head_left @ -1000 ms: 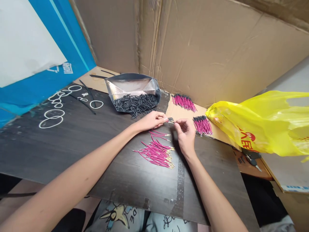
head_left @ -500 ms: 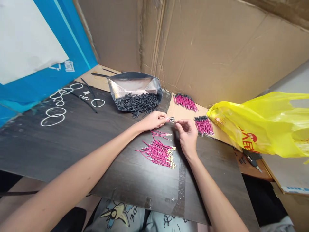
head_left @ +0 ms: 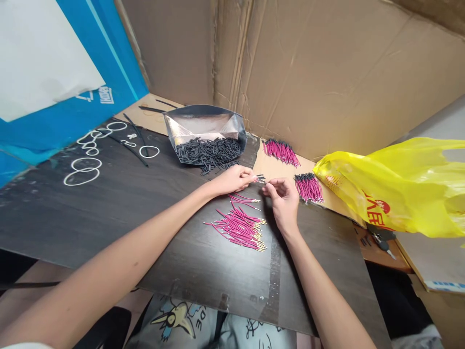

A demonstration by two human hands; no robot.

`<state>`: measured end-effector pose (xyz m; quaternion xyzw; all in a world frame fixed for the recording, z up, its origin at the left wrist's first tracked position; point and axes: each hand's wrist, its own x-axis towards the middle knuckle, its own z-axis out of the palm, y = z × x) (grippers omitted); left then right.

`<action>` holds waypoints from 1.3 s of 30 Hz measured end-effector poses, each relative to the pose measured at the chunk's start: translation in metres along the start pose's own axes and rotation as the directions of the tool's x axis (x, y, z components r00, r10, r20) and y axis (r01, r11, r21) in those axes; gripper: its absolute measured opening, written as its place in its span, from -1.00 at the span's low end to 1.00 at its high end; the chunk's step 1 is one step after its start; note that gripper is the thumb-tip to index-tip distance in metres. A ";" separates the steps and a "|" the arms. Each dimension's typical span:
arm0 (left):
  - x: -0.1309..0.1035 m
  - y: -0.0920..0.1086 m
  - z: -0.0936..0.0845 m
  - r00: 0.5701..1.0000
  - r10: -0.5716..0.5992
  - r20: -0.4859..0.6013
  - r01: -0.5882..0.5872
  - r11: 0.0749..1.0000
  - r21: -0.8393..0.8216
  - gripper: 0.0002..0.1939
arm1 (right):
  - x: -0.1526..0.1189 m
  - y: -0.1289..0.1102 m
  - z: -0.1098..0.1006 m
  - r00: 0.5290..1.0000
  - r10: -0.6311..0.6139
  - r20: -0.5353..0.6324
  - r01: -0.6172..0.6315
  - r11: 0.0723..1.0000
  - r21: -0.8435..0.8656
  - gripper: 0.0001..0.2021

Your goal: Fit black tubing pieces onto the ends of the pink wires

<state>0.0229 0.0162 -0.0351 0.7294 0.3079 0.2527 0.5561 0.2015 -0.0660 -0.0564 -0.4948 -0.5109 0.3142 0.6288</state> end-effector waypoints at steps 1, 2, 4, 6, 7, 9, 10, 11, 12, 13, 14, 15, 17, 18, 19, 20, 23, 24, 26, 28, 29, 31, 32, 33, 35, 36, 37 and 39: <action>0.000 0.001 0.000 1.000 0.002 -0.002 -0.002 1.000 0.004 -0.74 | 0.000 0.000 0.000 1.000 0.015 0.002 -0.015 1.000 0.023 -0.82; 0.000 0.001 0.000 1.000 0.003 -0.005 -0.003 1.000 0.007 -0.74 | 0.000 -0.001 0.000 1.000 0.029 0.003 -0.029 0.999 0.044 -0.81; -0.001 0.002 0.001 1.000 -0.003 -0.009 0.003 1.000 0.011 -0.74 | 0.000 -0.002 0.001 0.999 0.054 0.002 -0.054 0.995 0.080 -0.78; -0.001 0.004 0.001 1.000 -0.015 -0.014 0.016 1.000 0.013 -0.74 | 0.001 -0.003 0.001 0.997 0.079 0.002 -0.078 0.991 0.108 -0.76; -0.001 0.004 0.001 1.000 -0.020 -0.016 0.021 1.000 0.014 -0.74 | 0.001 -0.003 0.000 0.996 0.090 0.003 -0.090 0.989 0.118 -0.75; -0.002 0.006 0.002 1.000 -0.025 -0.017 0.025 1.000 0.017 -0.75 | 0.002 -0.003 0.000 0.994 0.108 0.006 -0.108 0.985 0.133 -0.73; -0.002 0.006 0.002 1.000 -0.025 -0.018 0.026 0.999 0.020 -0.75 | 0.002 -0.003 0.000 0.994 0.112 0.006 -0.112 0.985 0.135 -0.72; -0.002 0.007 0.002 1.000 -0.024 -0.018 0.024 0.999 0.022 -0.75 | 0.002 -0.002 0.000 0.994 0.113 0.004 -0.113 0.985 0.133 -0.72; -0.002 0.007 0.002 1.000 -0.022 -0.017 0.022 0.999 0.023 -0.75 | 0.002 -0.002 0.000 0.994 0.112 0.002 -0.111 0.985 0.128 -0.72; -0.002 0.007 0.002 1.000 -0.018 -0.015 0.019 1.000 0.023 -0.75 | 0.002 -0.002 0.000 0.994 0.109 0.003 -0.108 0.987 0.123 -0.72; -0.002 0.007 0.002 1.000 -0.015 -0.013 0.016 1.000 0.023 -0.75 | 0.002 -0.002 0.001 0.994 0.105 0.008 -0.105 0.987 0.118 -0.72; -0.002 0.007 0.002 1.000 -0.013 -0.012 0.013 1.000 0.023 -0.75 | 0.001 -0.002 0.001 0.995 0.102 0.016 -0.103 0.988 0.114 -0.72; -0.002 0.006 0.002 1.000 -0.007 -0.013 0.008 1.000 0.026 -0.74 | 0.001 -0.002 0.001 0.994 0.100 0.034 -0.103 0.989 0.111 -0.72; -0.002 0.006 0.002 1.000 -0.003 -0.013 0.004 1.000 0.028 -0.73 | 0.001 -0.003 0.001 0.994 0.101 0.034 -0.104 0.989 0.108 -0.71; -0.002 0.005 0.002 1.000 0.001 -0.013 0.000 1.000 0.029 -0.73 | 0.001 -0.003 0.001 0.994 0.103 0.028 -0.106 0.989 0.106 -0.71; -0.002 0.004 0.001 1.000 0.005 -0.011 -0.005 1.000 0.029 -0.72 | 0.001 -0.003 0.001 0.994 0.107 0.017 -0.108 0.989 0.104 -0.70; -0.001 0.003 0.000 1.000 0.016 -0.004 -0.016 0.999 0.037 -0.71 | 0.002 -0.003 0.000 0.993 0.114 -0.004 -0.113 0.988 0.108 -0.69; -0.001 0.002 0.000 1.000 0.018 -0.003 -0.017 0.999 0.042 -0.71 | 0.002 -0.003 -0.001 0.994 0.112 0.000 -0.111 0.988 0.110 -0.70; -0.001 0.002 0.000 1.000 0.018 -0.001 -0.018 0.999 0.050 -0.71 | 0.003 -0.003 -0.001 0.995 0.103 0.012 -0.104 0.987 0.120 -0.70; -0.002 0.003 0.000 1.000 0.010 0.000 -0.010 0.999 0.049 -0.73 | 0.003 -0.003 0.000 0.995 0.095 0.019 -0.096 0.987 0.132 -0.71; -0.002 0.003 0.001 1.000 0.005 0.000 -0.005 0.999 0.046 -0.73 | 0.002 -0.003 0.000 0.995 0.093 0.021 -0.095 0.986 0.134 -0.72; -0.002 0.004 0.002 1.000 -0.002 -0.008 0.003 0.999 0.047 -0.74 | 0.001 -0.003 0.000 0.996 0.089 0.025 -0.091 0.988 0.125 -0.73; -0.002 0.005 0.002 1.000 -0.002 -0.016 0.003 0.998 0.056 -0.75 | 0.001 -0.003 0.001 0.996 0.084 0.025 -0.086 0.990 0.111 -0.73; -0.002 0.005 0.003 1.000 0.002 -0.025 0.000 0.997 0.072 -0.74 | 0.000 -0.004 0.001 0.997 0.076 0.024 -0.078 0.993 0.089 -0.74; -0.002 0.006 0.004 0.999 0.012 -0.043 -0.007 0.994 0.109 -0.74 | -0.002 -0.005 0.002 0.998 0.049 0.027 -0.050 0.998 0.028 -0.77; -0.002 0.006 0.005 0.999 0.015 -0.047 -0.010 0.993 0.117 -0.74 | -0.003 -0.006 0.002 0.999 0.033 0.033 -0.032 0.999 -0.007 -0.79; -0.002 0.006 0.005 0.999 0.018 -0.044 -0.013 0.993 0.117 -0.74 | -0.004 -0.006 0.002 0.999 0.017 0.040 -0.015 0.999 -0.040 -0.81; -0.003 0.005 0.005 1.000 0.021 -0.020 -0.019 0.995 0.098 -0.74 | -0.005 -0.008 0.003 0.999 -0.007 0.042 0.010 0.997 -0.080 -0.83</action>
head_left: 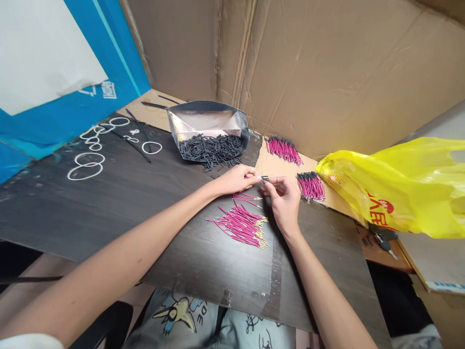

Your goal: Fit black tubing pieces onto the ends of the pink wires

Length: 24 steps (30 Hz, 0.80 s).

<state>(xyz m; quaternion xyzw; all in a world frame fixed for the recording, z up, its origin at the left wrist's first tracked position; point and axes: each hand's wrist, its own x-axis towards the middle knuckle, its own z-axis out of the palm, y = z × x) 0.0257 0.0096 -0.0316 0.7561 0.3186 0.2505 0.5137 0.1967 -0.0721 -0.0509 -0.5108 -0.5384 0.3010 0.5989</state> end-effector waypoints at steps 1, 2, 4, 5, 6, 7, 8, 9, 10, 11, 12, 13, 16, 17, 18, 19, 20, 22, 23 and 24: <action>0.000 0.000 0.000 1.000 0.004 0.019 -0.003 1.000 -0.010 -0.74 | 0.000 -0.001 0.000 1.000 -0.006 -0.008 0.006 1.000 -0.004 -0.83; 0.000 -0.001 -0.001 0.999 0.008 0.040 -0.007 1.000 -0.016 -0.74 | 0.000 -0.001 0.000 1.000 -0.008 -0.018 0.008 1.000 0.001 -0.82; -0.001 -0.001 -0.001 0.997 0.017 0.081 -0.016 1.000 -0.013 -0.73 | 0.000 -0.001 0.000 0.999 -0.005 -0.032 0.005 1.000 0.027 -0.80; -0.001 -0.001 -0.002 0.995 0.023 0.100 -0.022 1.000 -0.006 -0.72 | 0.001 -0.001 -0.001 0.999 -0.003 -0.036 0.004 0.999 0.040 -0.79; -0.001 -0.001 -0.002 0.993 0.028 0.115 -0.029 1.000 0.003 -0.71 | 0.001 -0.001 -0.001 0.999 -0.002 -0.038 0.004 0.999 0.052 -0.79; -0.001 -0.001 -0.003 0.992 0.033 0.124 -0.034 0.999 0.010 -0.70 | 0.001 0.000 -0.002 0.999 0.000 -0.037 0.002 0.998 0.060 -0.79; -0.001 -0.001 -0.003 0.991 0.037 0.130 -0.039 0.999 0.016 -0.69 | 0.002 0.001 -0.002 0.999 0.005 -0.033 -0.003 0.998 0.064 -0.79; 0.000 -0.001 -0.003 0.990 0.040 0.132 -0.043 0.999 0.015 -0.69 | 0.002 0.002 -0.003 1.000 0.013 -0.027 -0.011 0.998 0.067 -0.79; 0.000 -0.002 -0.004 0.991 0.044 0.130 -0.045 0.999 0.008 -0.69 | 0.002 0.003 -0.003 1.000 0.025 -0.018 -0.023 0.997 0.068 -0.78; 0.000 -0.002 -0.004 0.991 0.047 0.126 -0.047 0.999 -0.005 -0.69 | 0.003 0.004 -0.003 0.999 0.037 -0.009 -0.037 0.997 0.069 -0.76; 0.000 -0.003 -0.005 0.991 0.052 0.120 -0.049 0.999 -0.022 -0.69 | 0.003 0.005 -0.002 0.999 0.051 0.007 -0.052 0.996 0.074 -0.73; 0.000 -0.005 -0.005 0.992 0.055 0.113 -0.050 0.998 -0.043 -0.69 | 0.003 0.006 -0.002 0.997 0.065 0.029 -0.067 0.994 0.085 -0.70; 0.001 -0.009 -0.008 0.994 0.054 0.099 -0.045 0.994 -0.097 -0.70 | 0.002 0.007 0.000 0.988 0.090 0.124 -0.107 0.985 0.138 -0.58; 0.001 -0.009 -0.009 0.994 0.052 0.097 -0.042 0.993 -0.109 -0.71 | 0.002 0.007 0.000 0.984 0.093 0.153 -0.116 0.982 0.149 -0.56; 0.001 -0.010 -0.009 0.994 0.049 0.096 -0.038 0.992 -0.117 -0.71 | 0.002 0.007 0.000 0.980 0.095 0.174 -0.122 0.981 0.150 -0.54; 0.002 -0.010 -0.010 0.994 0.045 0.096 -0.034 0.992 -0.122 -0.71 | 0.001 0.007 0.000 0.978 0.098 0.183 -0.124 0.982 0.140 -0.54; 0.002 -0.010 -0.010 0.994 0.042 0.097 -0.030 0.992 -0.125 -0.71 | 0.001 0.007 0.000 0.977 0.099 0.188 -0.124 0.984 0.124 -0.55; 0.002 -0.009 -0.010 0.995 0.032 0.091 -0.019 0.990 -0.139 -0.70 | 0.000 0.006 0.000 0.976 0.097 0.195 -0.118 0.989 0.095 -0.56; 0.002 -0.008 -0.009 0.996 0.029 0.085 -0.016 0.988 -0.150 -0.71 | 0.000 0.006 0.000 0.976 0.089 0.198 -0.108 0.991 0.084 -0.56; 0.002 -0.007 -0.009 0.996 0.029 0.080 -0.016 0.987 -0.163 -0.72 | -0.001 0.005 -0.001 0.978 0.076 0.196 -0.092 0.993 0.077 -0.55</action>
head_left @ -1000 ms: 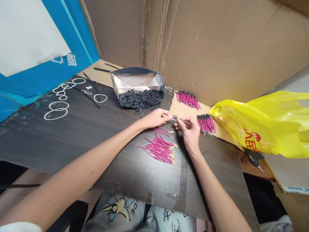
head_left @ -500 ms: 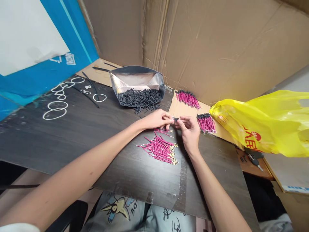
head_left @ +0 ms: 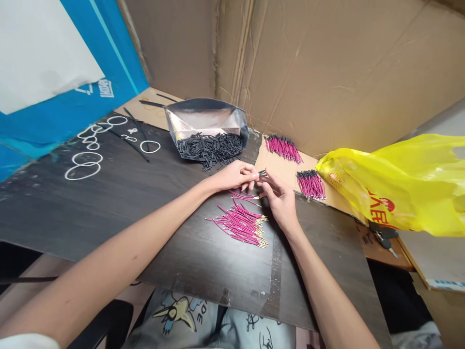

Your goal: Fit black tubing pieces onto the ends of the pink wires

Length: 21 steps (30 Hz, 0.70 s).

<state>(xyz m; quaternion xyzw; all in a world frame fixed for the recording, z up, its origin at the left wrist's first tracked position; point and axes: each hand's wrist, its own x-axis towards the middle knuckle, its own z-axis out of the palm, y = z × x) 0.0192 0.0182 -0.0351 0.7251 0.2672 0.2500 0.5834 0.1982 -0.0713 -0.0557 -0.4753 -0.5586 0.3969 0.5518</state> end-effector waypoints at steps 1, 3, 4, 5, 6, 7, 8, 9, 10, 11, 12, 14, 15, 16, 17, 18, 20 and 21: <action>0.000 0.001 0.000 1.000 0.000 -0.002 0.000 1.000 -0.011 -0.73 | 0.000 0.000 0.000 1.000 -0.017 -0.004 0.017 1.000 -0.008 -0.55; 0.000 0.002 0.001 1.000 -0.006 0.002 0.006 1.000 -0.027 -0.74 | 0.000 -0.001 0.000 0.999 -0.046 -0.020 0.045 0.999 -0.031 -0.55; 0.000 0.003 0.001 1.000 -0.012 0.008 0.012 0.999 -0.033 -0.74 | 0.000 0.000 -0.001 0.998 -0.053 -0.027 0.052 0.998 -0.044 -0.57; 0.000 0.003 0.001 1.000 -0.018 0.014 0.019 0.999 -0.041 -0.75 | 0.000 0.000 -0.001 0.998 -0.054 -0.030 0.053 0.997 -0.056 -0.59; 0.000 0.004 0.001 1.000 -0.024 0.018 0.025 0.998 -0.050 -0.75 | 0.001 0.001 -0.002 0.998 -0.052 -0.029 0.050 0.997 -0.065 -0.61; 0.000 0.004 0.001 0.999 -0.028 0.020 0.029 0.998 -0.058 -0.76 | 0.001 0.002 -0.002 0.999 -0.047 -0.025 0.045 0.996 -0.070 -0.62; 0.000 0.005 0.001 0.999 -0.030 0.020 0.031 0.998 -0.061 -0.77 | 0.001 0.002 -0.003 0.999 -0.043 -0.021 0.041 0.997 -0.070 -0.62; -0.001 0.005 0.001 0.999 -0.032 0.016 0.033 0.998 -0.060 -0.77 | 0.001 0.003 -0.003 0.999 -0.039 -0.017 0.038 0.997 -0.064 -0.62; -0.001 0.006 0.001 0.999 -0.034 0.010 0.035 0.998 -0.055 -0.77 | 0.001 0.003 -0.004 0.999 -0.036 -0.013 0.036 0.998 -0.053 -0.63; -0.001 0.006 0.001 0.999 -0.036 0.005 0.036 0.998 -0.047 -0.78 | 0.001 0.002 -0.005 0.999 -0.034 -0.013 0.033 0.998 -0.044 -0.63; -0.002 0.006 0.001 0.999 -0.038 0.003 0.038 0.999 -0.036 -0.78 | 0.001 0.002 -0.005 0.999 -0.030 -0.016 0.029 0.999 -0.040 -0.64; -0.002 0.006 0.000 0.999 -0.036 0.010 0.036 0.999 -0.015 -0.77 | 0.001 0.001 -0.006 1.000 -0.016 -0.026 0.014 0.999 -0.049 -0.66; -0.002 0.006 0.000 0.999 -0.034 0.015 0.035 0.999 -0.009 -0.77 | 0.000 0.001 -0.006 1.000 -0.010 -0.030 0.008 0.998 -0.054 -0.66; -0.002 0.006 0.000 0.999 -0.034 0.019 0.034 0.999 -0.005 -0.77 | 0.000 0.000 -0.006 1.000 -0.008 -0.030 0.006 0.998 -0.058 -0.65; -0.001 0.006 0.000 0.999 -0.032 0.019 0.033 0.999 -0.004 -0.77 | -0.001 0.000 -0.006 1.000 -0.009 -0.028 0.008 0.998 -0.059 -0.64; -0.001 0.005 -0.001 0.999 -0.029 0.019 0.029 1.000 -0.006 -0.77 | -0.001 0.000 -0.006 0.999 -0.016 -0.028 0.014 0.998 -0.058 -0.63; 0.000 0.004 -0.001 1.000 -0.021 0.023 0.021 1.000 -0.005 -0.76 | -0.002 -0.001 -0.005 0.999 -0.035 -0.041 0.033 0.998 -0.048 -0.59; 0.000 0.004 -0.001 1.000 -0.017 0.026 0.017 1.000 -0.005 -0.75 | -0.002 -0.002 -0.004 0.997 -0.046 -0.055 0.044 0.998 -0.041 -0.56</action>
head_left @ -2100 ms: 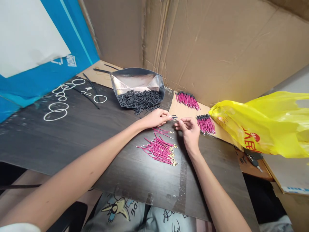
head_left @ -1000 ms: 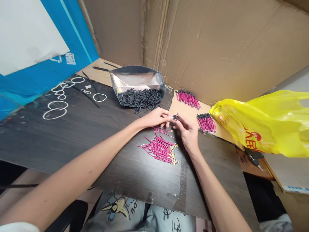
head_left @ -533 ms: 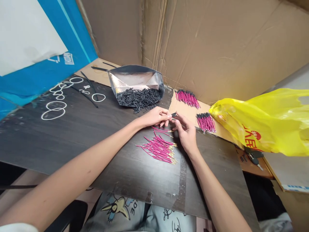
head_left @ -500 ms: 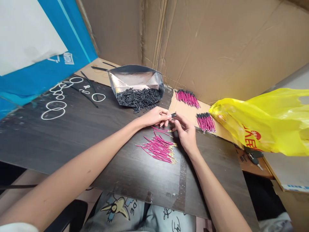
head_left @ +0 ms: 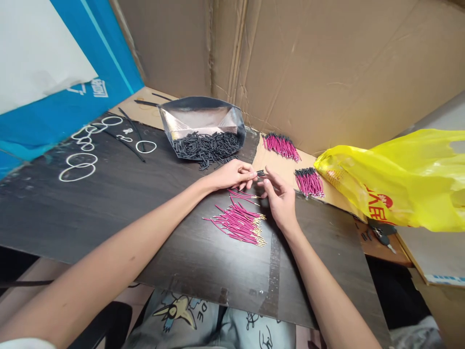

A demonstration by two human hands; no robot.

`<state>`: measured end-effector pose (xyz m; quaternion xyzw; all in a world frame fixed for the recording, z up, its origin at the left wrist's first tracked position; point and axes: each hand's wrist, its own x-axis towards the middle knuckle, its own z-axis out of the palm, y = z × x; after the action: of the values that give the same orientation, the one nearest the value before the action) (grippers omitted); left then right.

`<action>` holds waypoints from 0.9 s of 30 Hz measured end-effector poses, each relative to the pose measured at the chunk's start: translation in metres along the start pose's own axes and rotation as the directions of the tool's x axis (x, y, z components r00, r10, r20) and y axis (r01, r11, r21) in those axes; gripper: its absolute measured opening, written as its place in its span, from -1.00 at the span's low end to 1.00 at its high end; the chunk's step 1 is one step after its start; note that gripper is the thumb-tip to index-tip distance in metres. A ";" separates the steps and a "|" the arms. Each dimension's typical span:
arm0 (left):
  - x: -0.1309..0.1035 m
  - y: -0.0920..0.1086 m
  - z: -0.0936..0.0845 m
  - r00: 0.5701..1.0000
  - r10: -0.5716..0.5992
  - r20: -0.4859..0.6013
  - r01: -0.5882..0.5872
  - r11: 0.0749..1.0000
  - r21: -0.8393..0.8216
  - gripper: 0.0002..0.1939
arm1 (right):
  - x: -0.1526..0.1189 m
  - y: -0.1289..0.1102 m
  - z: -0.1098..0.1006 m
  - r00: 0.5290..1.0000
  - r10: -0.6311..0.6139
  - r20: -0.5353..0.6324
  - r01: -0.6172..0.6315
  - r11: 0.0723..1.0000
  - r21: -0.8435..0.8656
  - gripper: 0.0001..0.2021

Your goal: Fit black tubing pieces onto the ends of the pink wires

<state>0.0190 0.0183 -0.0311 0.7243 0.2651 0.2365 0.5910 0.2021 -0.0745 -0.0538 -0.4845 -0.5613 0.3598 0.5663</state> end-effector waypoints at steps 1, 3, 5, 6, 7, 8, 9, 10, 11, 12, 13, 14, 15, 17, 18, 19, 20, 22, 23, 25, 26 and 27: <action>0.000 0.000 0.000 1.000 0.003 0.003 -0.003 1.000 -0.002 -0.74 | 0.000 -0.001 0.000 1.000 -0.009 -0.016 0.009 1.000 0.007 -0.54; 0.001 -0.001 0.000 1.000 0.002 0.004 -0.002 1.000 -0.012 -0.74 | -0.001 -0.003 0.001 0.999 -0.017 -0.031 0.017 1.000 0.007 -0.55; 0.001 -0.001 0.000 1.000 0.001 0.003 0.000 1.000 -0.021 -0.75 | -0.001 -0.003 0.002 1.000 -0.015 -0.021 0.014 1.000 -0.014 -0.62; 0.001 -0.001 0.000 1.000 0.000 0.007 0.000 1.000 -0.022 -0.75 | -0.001 -0.003 0.002 1.000 -0.010 -0.014 0.010 1.000 -0.024 -0.65; 0.001 -0.001 0.000 1.000 0.000 0.010 0.000 1.000 -0.021 -0.75 | -0.001 -0.003 0.002 1.000 -0.005 -0.008 0.004 1.000 -0.029 -0.67; 0.001 -0.001 0.000 1.000 0.001 0.011 0.000 1.000 -0.017 -0.75 | -0.001 -0.002 0.002 1.000 0.001 -0.004 -0.001 1.000 -0.026 -0.67; 0.001 -0.002 0.000 1.000 0.001 0.011 -0.001 1.000 -0.012 -0.74 | -0.001 -0.002 0.002 1.000 0.008 0.000 -0.008 1.000 -0.019 -0.67; 0.001 -0.002 0.000 1.000 0.001 0.010 0.000 1.000 -0.009 -0.74 | -0.001 -0.001 0.002 1.000 0.017 0.005 -0.017 1.000 -0.009 -0.67; 0.001 -0.002 -0.001 1.000 -0.001 0.007 0.001 1.000 -0.006 -0.74 | -0.001 -0.001 0.001 1.000 0.026 0.013 -0.026 1.000 -0.001 -0.67; 0.001 -0.003 -0.001 1.000 -0.004 0.002 0.004 1.000 -0.003 -0.74 | 0.000 0.000 0.001 0.999 0.032 0.020 -0.032 0.999 0.006 -0.67; 0.001 -0.003 -0.001 1.000 -0.010 -0.003 0.010 1.000 -0.002 -0.74 | 0.000 0.000 0.001 0.999 0.035 0.026 -0.035 0.999 0.007 -0.67; 0.001 -0.003 -0.001 1.000 -0.016 -0.007 0.016 1.000 -0.001 -0.75 | 0.000 0.001 0.001 0.999 0.033 0.027 -0.033 0.999 0.000 -0.66; 0.001 -0.003 -0.001 1.000 -0.022 -0.011 0.022 1.000 0.000 -0.75 | 0.000 0.002 0.001 0.999 0.027 0.027 -0.026 1.000 -0.015 -0.67; 0.002 -0.002 -0.001 0.999 -0.031 -0.018 0.032 0.999 0.007 -0.75 | 0.000 0.003 0.000 1.000 0.000 0.020 0.001 0.998 -0.069 -0.68; 0.002 -0.001 -0.001 0.999 -0.036 -0.020 0.036 0.999 0.012 -0.76 | 0.000 0.003 0.000 1.000 -0.022 0.016 0.024 0.994 -0.110 -0.69; 0.002 -0.001 -0.001 0.999 -0.040 -0.023 0.041 0.999 0.015 -0.76 | 0.000 0.002 0.000 0.999 -0.051 0.017 0.053 0.986 -0.160 -0.70; 0.002 -0.001 -0.001 0.999 -0.044 -0.025 0.045 0.999 0.018 -0.77 | 0.000 0.002 0.000 0.996 -0.087 0.024 0.090 0.972 -0.219 -0.70; 0.002 -0.001 0.000 0.998 -0.049 -0.028 0.049 0.999 0.022 -0.78 | 0.000 -0.001 0.000 0.985 -0.166 0.049 0.172 0.920 -0.351 -0.70; 0.002 -0.001 0.000 0.998 -0.050 -0.030 0.051 0.998 0.024 -0.78 | 0.000 -0.003 0.000 0.978 -0.197 0.064 0.206 0.886 -0.415 -0.70; 0.002 -0.001 0.001 0.998 -0.051 -0.031 0.052 0.998 0.028 -0.79 | 0.000 -0.005 0.001 0.969 -0.233 0.087 0.244 0.826 -0.509 -0.69; 0.002 -0.001 0.001 0.998 -0.052 -0.031 0.053 0.998 0.031 -0.79 | -0.001 -0.007 0.001 0.967 -0.237 0.093 0.249 0.807 -0.536 -0.68; 0.002 -0.001 0.001 0.998 -0.052 -0.032 0.053 0.998 0.033 -0.79 | -0.001 -0.008 0.001 0.967 -0.236 0.098 0.250 0.796 -0.551 -0.67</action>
<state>0.0210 0.0189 -0.0323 0.7233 0.2972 0.2276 0.5803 0.1996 -0.0771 -0.0469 -0.5484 -0.7063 0.1099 0.4340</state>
